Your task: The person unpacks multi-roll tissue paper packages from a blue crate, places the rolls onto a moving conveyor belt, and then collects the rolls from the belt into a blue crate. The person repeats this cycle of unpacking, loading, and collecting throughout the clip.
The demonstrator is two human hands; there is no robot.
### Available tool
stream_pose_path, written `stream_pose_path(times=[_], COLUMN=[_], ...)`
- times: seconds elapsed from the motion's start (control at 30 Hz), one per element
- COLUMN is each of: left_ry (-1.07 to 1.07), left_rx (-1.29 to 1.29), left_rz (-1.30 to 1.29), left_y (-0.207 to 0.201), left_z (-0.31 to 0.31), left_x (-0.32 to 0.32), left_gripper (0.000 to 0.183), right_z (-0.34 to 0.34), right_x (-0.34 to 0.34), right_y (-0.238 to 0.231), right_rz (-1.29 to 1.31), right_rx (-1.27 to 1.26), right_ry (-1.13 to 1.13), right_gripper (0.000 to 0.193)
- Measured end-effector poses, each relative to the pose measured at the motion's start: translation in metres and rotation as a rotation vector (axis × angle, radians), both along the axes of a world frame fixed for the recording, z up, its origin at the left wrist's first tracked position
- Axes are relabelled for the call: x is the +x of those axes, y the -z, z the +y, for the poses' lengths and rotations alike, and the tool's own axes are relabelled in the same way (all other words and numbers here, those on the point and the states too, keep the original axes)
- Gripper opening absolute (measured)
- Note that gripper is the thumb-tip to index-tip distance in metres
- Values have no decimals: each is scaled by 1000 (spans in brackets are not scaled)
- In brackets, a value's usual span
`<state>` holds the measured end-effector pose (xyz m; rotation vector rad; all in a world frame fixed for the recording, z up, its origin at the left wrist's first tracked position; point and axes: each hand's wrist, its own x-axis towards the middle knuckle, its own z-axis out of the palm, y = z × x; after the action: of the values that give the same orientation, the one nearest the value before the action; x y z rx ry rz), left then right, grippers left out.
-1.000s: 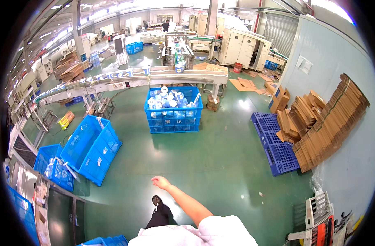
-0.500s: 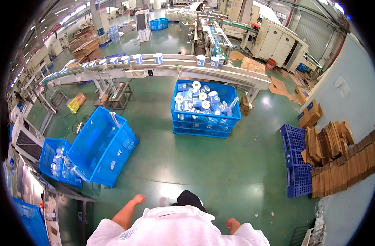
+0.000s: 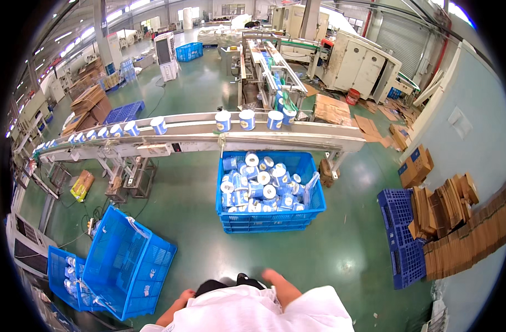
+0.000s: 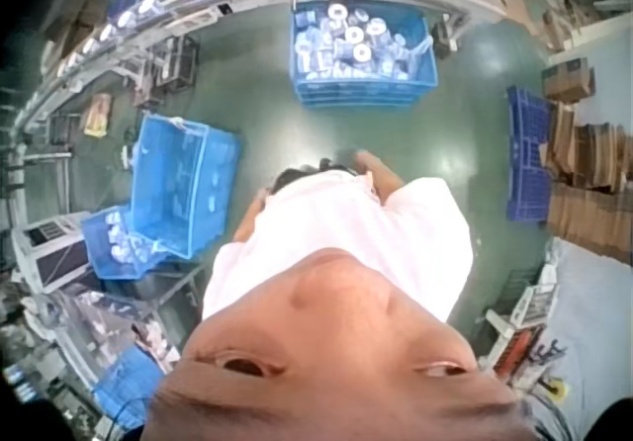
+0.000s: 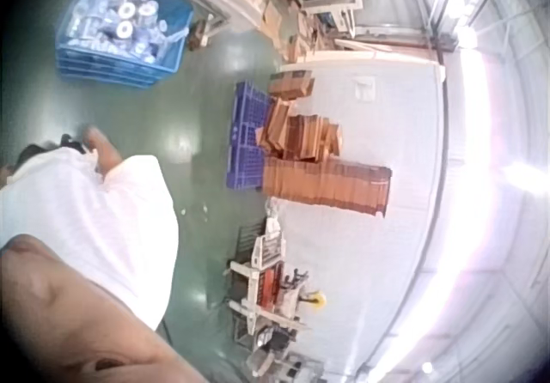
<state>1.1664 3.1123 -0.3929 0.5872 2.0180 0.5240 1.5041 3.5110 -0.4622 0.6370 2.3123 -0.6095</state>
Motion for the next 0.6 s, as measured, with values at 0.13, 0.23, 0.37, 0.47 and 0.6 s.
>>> stream_pose_path(times=[0.13,0.23,0.37,0.47,0.6], left_ry=[-91,-10,92,1115,301], left_rx=[-189,-258,-367,-172,11], left_rz=[37,-83,-174,387,148], left_y=[-28,-2,39,50,33], left_z=[-122,-100,-24,103,246], left_x=[-79,-130,-240,-328,-378], left_gripper=[29,27,25,28,31], right_z=[-1,48,76,77,55], right_x=[-293,-369,-407,-369,-304], right_y=[-93,-140,-151,-98,-67], right_rz=[514,629,811,426,312], right_rx=[-223,-449,-600,-606,-617], right_ry=[152,559,738,834,1427], right_gripper=[24,23,22,21,21])
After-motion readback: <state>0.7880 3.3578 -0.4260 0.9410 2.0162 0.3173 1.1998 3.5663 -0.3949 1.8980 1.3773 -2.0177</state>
